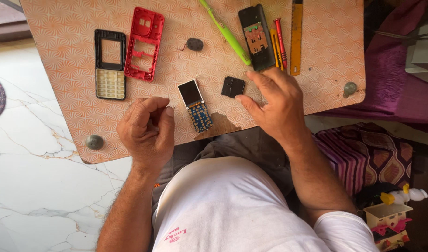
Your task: The person cleans a mobile phone screen component with a toothbrush, fits a motherboard into a red plastic housing by hand, and uses a yellow tool to press parts together.
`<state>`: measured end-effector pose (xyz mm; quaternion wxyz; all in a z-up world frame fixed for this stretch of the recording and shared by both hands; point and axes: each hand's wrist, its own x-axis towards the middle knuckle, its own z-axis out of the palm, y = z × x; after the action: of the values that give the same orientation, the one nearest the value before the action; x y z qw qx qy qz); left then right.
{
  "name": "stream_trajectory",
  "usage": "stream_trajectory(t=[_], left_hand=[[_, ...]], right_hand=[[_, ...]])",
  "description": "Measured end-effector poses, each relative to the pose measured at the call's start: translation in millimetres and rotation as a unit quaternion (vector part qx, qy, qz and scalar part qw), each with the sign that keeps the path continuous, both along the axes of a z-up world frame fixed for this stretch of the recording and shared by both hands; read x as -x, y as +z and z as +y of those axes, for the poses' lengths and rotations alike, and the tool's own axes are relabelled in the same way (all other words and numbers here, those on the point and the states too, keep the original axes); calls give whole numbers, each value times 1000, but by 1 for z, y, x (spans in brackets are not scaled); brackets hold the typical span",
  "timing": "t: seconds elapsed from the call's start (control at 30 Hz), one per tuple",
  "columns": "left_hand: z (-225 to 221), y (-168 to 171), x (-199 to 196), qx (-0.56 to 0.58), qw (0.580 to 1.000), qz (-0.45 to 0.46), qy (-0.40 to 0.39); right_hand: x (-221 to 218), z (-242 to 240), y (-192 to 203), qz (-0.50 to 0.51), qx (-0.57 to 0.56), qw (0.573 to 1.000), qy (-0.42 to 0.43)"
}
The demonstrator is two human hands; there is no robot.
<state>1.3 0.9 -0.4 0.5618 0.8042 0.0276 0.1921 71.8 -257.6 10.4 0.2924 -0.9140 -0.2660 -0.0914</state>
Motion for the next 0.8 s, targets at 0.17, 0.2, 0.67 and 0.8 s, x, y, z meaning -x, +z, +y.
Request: stream_trajectory(t=[0.17, 0.2, 0.67, 0.8], left_hand=[[1, -1, -1, -8, 1000, 15, 1], [1, -2, -1, -10, 1000, 17, 0], [4, 3, -2, -34, 999, 6, -39], [-5, 11, -9, -26, 996, -1, -86]], right_hand=[[-1, 8, 2, 58, -30, 998, 5], [-1, 9, 2, 72, -49, 996, 8], [3, 12, -9, 260, -191, 946, -40], [2, 18, -6, 353, -346, 869, 24]])
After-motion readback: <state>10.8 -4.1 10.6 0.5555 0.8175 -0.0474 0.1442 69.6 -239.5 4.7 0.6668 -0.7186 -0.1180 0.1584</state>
